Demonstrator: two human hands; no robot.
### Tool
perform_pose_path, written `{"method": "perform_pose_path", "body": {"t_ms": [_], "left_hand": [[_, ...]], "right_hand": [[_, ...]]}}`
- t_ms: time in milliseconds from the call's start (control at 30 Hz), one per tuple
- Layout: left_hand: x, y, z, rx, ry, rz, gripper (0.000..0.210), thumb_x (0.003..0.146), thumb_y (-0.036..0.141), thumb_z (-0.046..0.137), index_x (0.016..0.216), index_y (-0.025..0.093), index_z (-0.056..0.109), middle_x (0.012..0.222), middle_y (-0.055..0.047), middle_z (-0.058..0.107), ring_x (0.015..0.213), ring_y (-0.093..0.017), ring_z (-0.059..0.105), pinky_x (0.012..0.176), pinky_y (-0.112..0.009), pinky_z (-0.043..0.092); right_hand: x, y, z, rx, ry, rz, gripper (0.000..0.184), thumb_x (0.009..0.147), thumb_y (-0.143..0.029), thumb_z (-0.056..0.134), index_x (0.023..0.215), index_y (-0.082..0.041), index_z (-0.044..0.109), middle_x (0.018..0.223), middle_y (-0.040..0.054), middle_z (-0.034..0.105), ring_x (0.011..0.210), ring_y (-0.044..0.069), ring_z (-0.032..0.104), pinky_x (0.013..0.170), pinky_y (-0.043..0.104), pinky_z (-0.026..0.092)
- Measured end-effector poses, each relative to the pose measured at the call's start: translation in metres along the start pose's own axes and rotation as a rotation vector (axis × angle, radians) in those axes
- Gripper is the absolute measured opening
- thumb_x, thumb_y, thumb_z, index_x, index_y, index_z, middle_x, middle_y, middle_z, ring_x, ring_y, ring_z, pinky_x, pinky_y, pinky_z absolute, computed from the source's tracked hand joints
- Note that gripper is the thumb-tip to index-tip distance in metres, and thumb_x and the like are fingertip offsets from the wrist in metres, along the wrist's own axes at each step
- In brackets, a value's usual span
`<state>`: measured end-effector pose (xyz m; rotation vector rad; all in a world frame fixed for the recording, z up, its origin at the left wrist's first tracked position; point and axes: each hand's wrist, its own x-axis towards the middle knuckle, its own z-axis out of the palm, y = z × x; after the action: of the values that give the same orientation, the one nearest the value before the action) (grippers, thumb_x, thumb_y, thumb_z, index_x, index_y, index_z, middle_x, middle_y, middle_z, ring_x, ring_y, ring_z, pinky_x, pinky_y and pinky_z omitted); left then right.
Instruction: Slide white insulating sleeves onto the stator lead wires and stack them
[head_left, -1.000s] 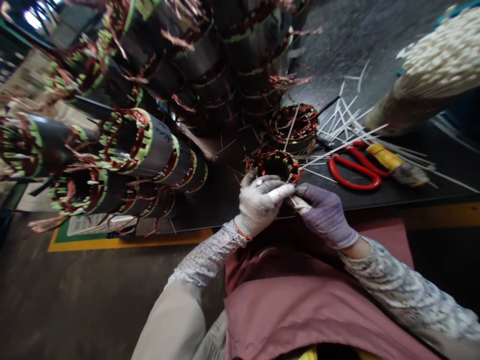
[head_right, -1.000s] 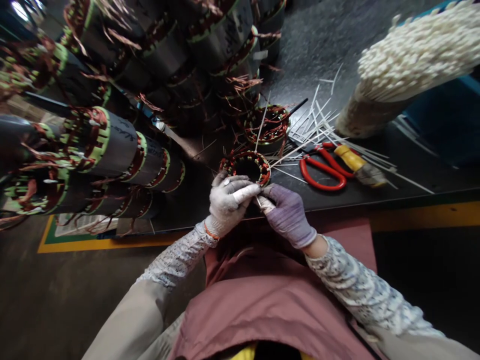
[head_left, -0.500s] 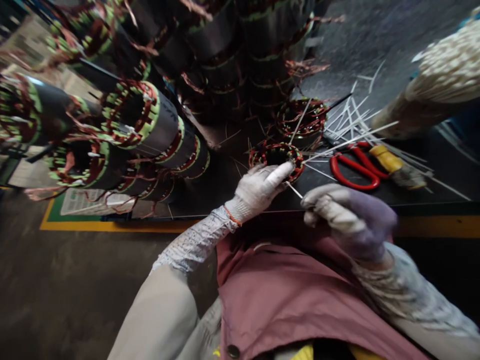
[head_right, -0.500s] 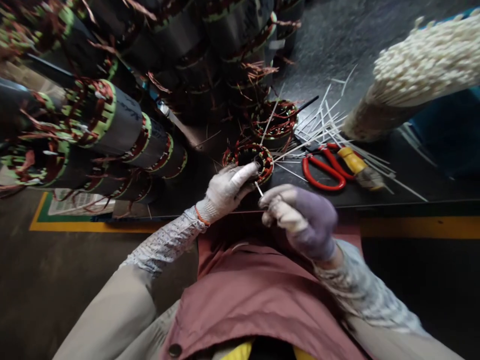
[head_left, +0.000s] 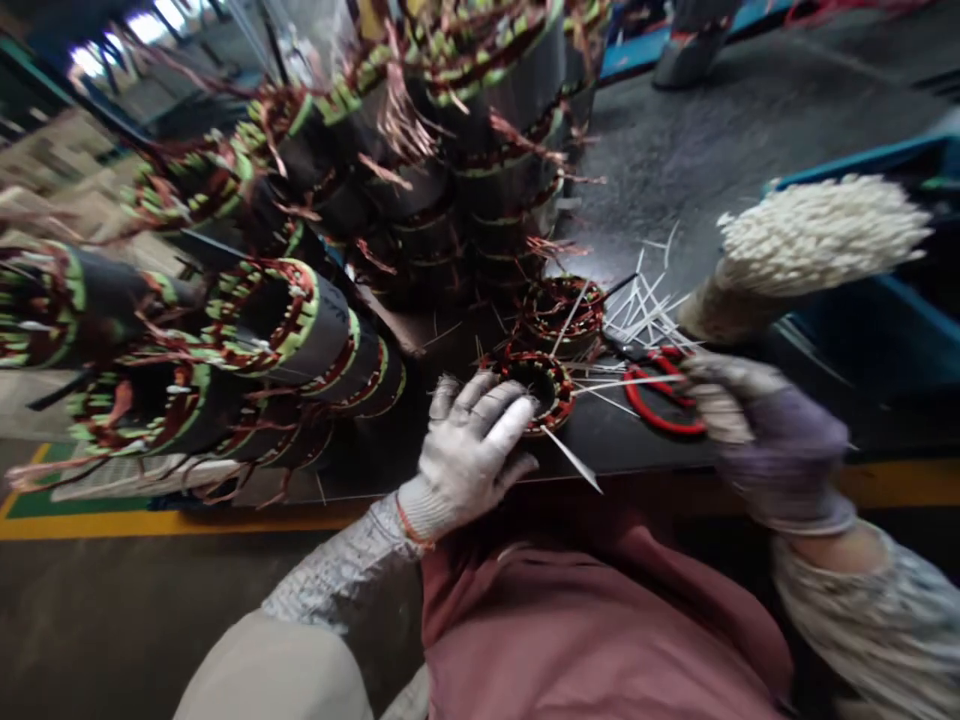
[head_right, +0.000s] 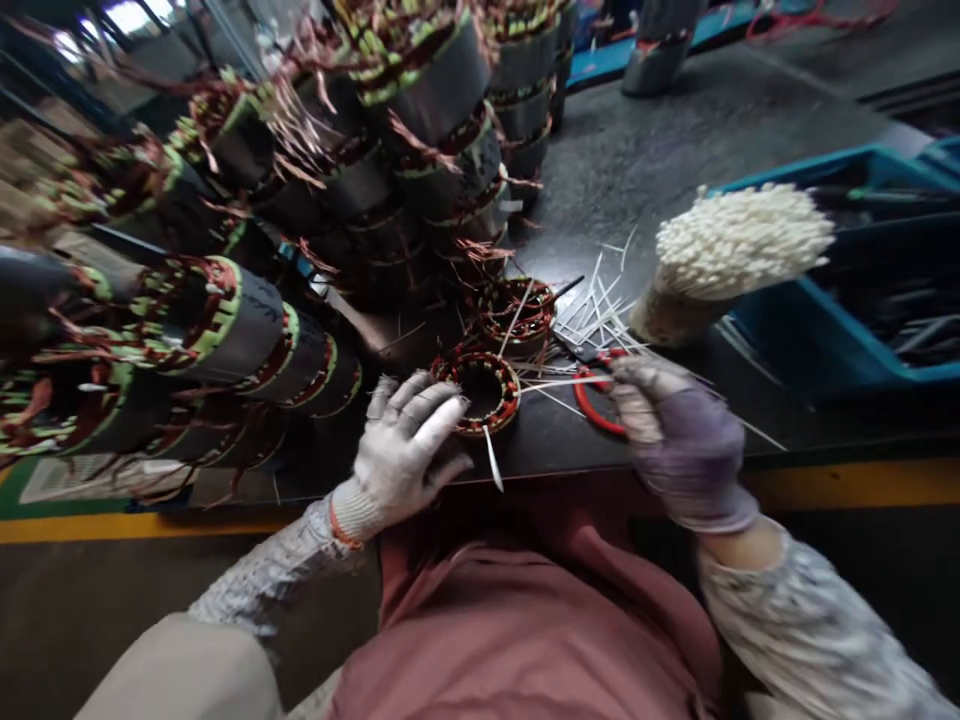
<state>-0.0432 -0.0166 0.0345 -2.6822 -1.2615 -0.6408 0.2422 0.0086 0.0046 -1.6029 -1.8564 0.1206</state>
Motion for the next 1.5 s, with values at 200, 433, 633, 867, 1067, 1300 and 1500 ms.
{"method": "perform_pose_path", "body": {"t_ms": [200, 433, 633, 867, 1067, 1300, 1500], "left_hand": [[-0.012, -0.011, 0.025, 0.027, -0.054, 0.140, 0.026, 0.092, 0.024, 0.074, 0.117, 0.021, 0.074, 0.102, -0.008, 0.080, 0.112, -0.027, 0.072, 0.095, -0.045, 0.058], [-0.045, -0.006, 0.022, -0.073, 0.082, 0.073, 0.019, 0.094, 0.031, 0.071, 0.109, 0.019, 0.076, 0.106, -0.008, 0.081, 0.107, -0.023, 0.074, 0.098, -0.040, 0.061], [-0.047, -0.003, 0.027, -0.113, 0.101, -0.007, 0.017, 0.099, 0.034, 0.066, 0.103, 0.022, 0.077, 0.108, -0.004, 0.081, 0.114, -0.021, 0.074, 0.104, -0.038, 0.060], [-0.046, -0.003, 0.026, -0.157, 0.145, -0.003, 0.016, 0.097, 0.035, 0.068, 0.099, 0.022, 0.078, 0.103, -0.004, 0.082, 0.112, -0.022, 0.075, 0.102, -0.038, 0.061], [-0.044, -0.004, 0.024, -0.172, 0.191, 0.033, 0.016, 0.097, 0.033, 0.069, 0.099, 0.019, 0.076, 0.101, -0.004, 0.081, 0.109, -0.020, 0.075, 0.101, -0.035, 0.061], [-0.040, -0.010, 0.020, -0.191, 0.185, 0.066, 0.014, 0.095, 0.030, 0.071, 0.097, 0.018, 0.076, 0.099, -0.004, 0.081, 0.104, -0.019, 0.075, 0.101, -0.035, 0.062], [-0.040, -0.021, 0.015, -0.215, 0.080, 0.075, 0.014, 0.095, 0.034, 0.071, 0.099, 0.022, 0.078, 0.102, -0.003, 0.082, 0.110, -0.020, 0.075, 0.101, -0.036, 0.062]], "right_hand": [[0.025, 0.051, -0.002, -0.364, -0.387, -0.026, 0.008, 0.077, -0.023, 0.068, 0.081, -0.017, 0.066, 0.069, 0.0139, 0.067, 0.046, 0.012, 0.040, 0.053, 0.029, 0.025], [0.061, 0.049, 0.007, -0.451, -0.606, 0.023, 0.035, 0.066, -0.046, 0.082, 0.082, -0.018, 0.069, 0.054, 0.0020, 0.058, 0.039, 0.005, 0.027, 0.054, 0.028, 0.026], [-0.027, 0.018, -0.012, -0.248, -0.406, -0.356, 0.037, 0.081, -0.031, 0.065, 0.116, -0.019, 0.071, 0.096, 0.0153, 0.076, 0.072, 0.023, 0.070, 0.059, 0.031, 0.048], [-0.055, -0.035, 0.000, -0.315, -0.191, -0.561, 0.038, 0.084, -0.027, 0.064, 0.121, -0.022, 0.072, 0.092, 0.0150, 0.072, 0.066, 0.024, 0.064, 0.046, 0.031, 0.031], [-0.040, -0.027, -0.007, -0.277, -0.169, -0.677, 0.040, 0.083, -0.022, 0.061, 0.121, -0.018, 0.072, 0.089, 0.0174, 0.069, 0.069, 0.026, 0.061, 0.049, 0.032, 0.029], [-0.041, -0.041, -0.005, -0.454, -0.424, -0.617, 0.040, 0.093, -0.025, 0.051, 0.127, -0.023, 0.072, 0.090, 0.0120, 0.075, 0.063, 0.022, 0.065, 0.047, 0.028, 0.027], [-0.044, -0.015, -0.003, -0.291, -0.352, -0.440, 0.042, 0.093, -0.029, 0.049, 0.128, -0.019, 0.071, 0.105, 0.0113, 0.079, 0.076, 0.024, 0.074, 0.059, 0.030, 0.053]]}}
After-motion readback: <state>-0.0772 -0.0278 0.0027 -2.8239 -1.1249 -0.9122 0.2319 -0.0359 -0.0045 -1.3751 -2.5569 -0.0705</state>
